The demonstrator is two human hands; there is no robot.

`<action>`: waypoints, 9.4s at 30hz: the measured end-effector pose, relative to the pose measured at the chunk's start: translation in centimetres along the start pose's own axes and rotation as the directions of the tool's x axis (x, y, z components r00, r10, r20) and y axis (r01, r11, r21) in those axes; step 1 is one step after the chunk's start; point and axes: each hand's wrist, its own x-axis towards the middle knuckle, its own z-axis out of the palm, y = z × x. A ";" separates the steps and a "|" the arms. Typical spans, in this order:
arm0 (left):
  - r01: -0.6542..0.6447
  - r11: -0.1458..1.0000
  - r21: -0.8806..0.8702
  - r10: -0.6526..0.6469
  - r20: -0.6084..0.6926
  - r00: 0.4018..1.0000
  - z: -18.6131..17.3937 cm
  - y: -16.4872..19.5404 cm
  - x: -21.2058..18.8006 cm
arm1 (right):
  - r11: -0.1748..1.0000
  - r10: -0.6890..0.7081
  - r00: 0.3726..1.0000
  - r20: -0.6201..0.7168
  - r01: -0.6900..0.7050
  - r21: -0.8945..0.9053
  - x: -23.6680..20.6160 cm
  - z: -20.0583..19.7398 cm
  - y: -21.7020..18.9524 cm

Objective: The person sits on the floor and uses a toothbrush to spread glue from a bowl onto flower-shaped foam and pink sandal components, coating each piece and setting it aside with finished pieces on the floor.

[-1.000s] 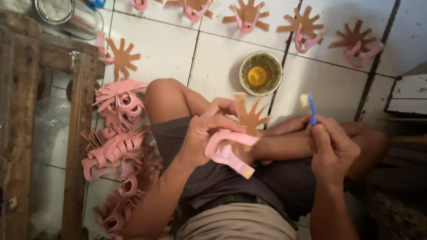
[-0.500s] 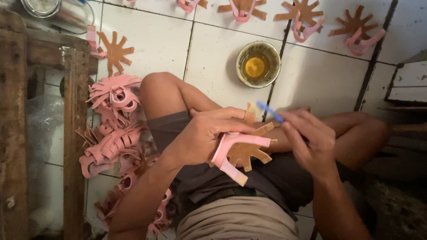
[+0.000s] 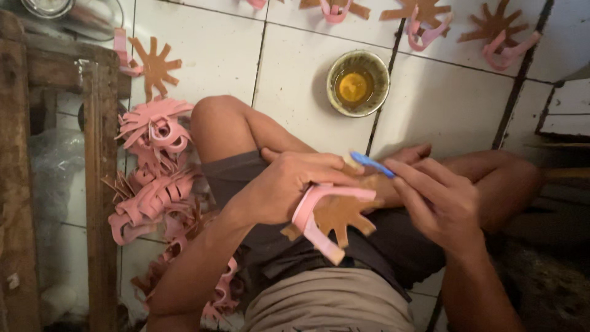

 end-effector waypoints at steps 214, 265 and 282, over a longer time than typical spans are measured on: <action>-0.196 0.471 -0.860 -0.435 -0.420 0.797 7.0 -3.0 -0.9 | 0.957 0.284 0.871 -0.402 -0.235 0.167 -2.3 3.1 3.3; -0.321 0.594 -0.738 -0.372 -0.605 0.704 5.5 -3.5 0.7 | 0.938 0.246 0.966 -0.083 -0.215 0.270 -1.8 3.5 0.1; -0.109 0.722 -0.683 -0.429 -0.566 0.704 5.7 -2.4 0.5 | 0.992 0.127 0.972 -0.198 -0.121 0.039 -1.3 3.9 -0.5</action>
